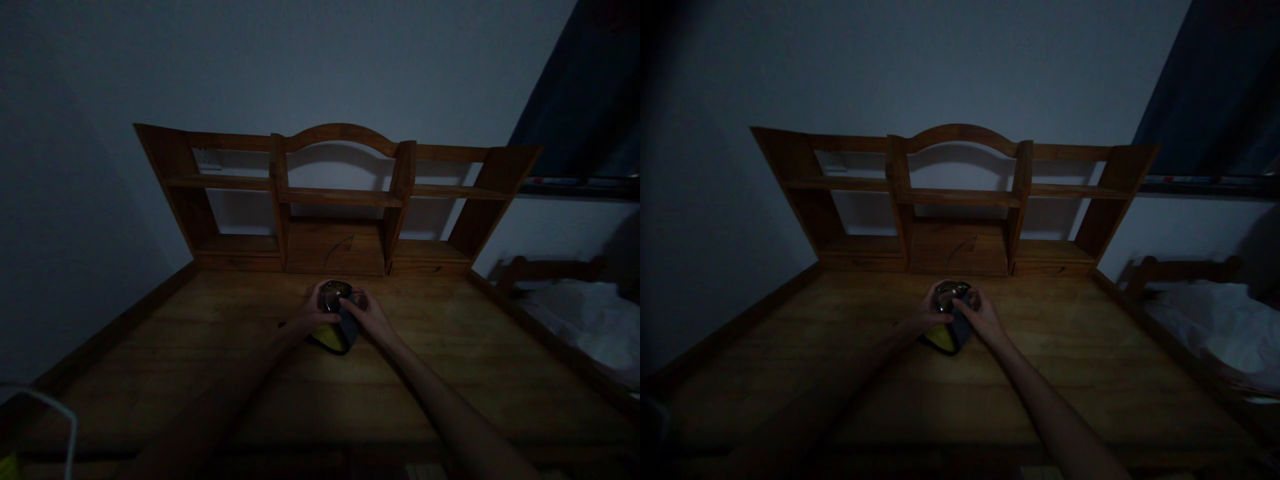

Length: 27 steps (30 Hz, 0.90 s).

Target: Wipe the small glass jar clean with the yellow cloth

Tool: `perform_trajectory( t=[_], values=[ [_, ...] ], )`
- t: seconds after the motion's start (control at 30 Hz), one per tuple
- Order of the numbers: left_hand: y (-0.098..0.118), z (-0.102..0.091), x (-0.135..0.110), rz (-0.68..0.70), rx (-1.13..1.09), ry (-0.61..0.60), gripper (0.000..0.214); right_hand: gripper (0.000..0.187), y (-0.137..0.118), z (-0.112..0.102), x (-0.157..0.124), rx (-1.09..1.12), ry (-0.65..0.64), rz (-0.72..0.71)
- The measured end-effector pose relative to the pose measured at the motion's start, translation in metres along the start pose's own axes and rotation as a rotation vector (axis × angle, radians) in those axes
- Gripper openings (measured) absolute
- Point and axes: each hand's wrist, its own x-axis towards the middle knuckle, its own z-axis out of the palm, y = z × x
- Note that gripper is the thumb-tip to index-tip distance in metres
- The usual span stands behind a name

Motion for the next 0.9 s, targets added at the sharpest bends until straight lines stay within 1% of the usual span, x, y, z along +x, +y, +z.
perform_trajectory(
  t=[0.2, 0.33, 0.47, 0.77, 0.9],
  values=[
    [0.008, 0.005, -0.002, -0.045, -0.004, 0.006, 0.097, 0.047, 0.002, 0.0, 0.001, -0.031, 0.009, 0.004],
    [0.012, 0.008, -0.004, -0.032, 0.04, 0.04, 0.089, 0.045, 0.002, 0.001, 0.001, -0.026, 0.005, -0.011],
    [0.01, 0.008, -0.004, -0.055, 0.039, 0.051, 0.081, 0.044, -0.001, 0.001, 0.0, -0.01, 0.003, -0.011],
    [0.003, 0.005, -0.003, -0.122, 0.018, 0.13, 0.081, 0.047, 0.002, 0.001, 0.001, -0.039, 0.01, -0.001],
    [0.005, 0.005, -0.004, -0.197, -0.064, 0.14, 0.082, 0.047, 0.002, 0.001, 0.0, -0.037, 0.025, -0.012]
  ],
)
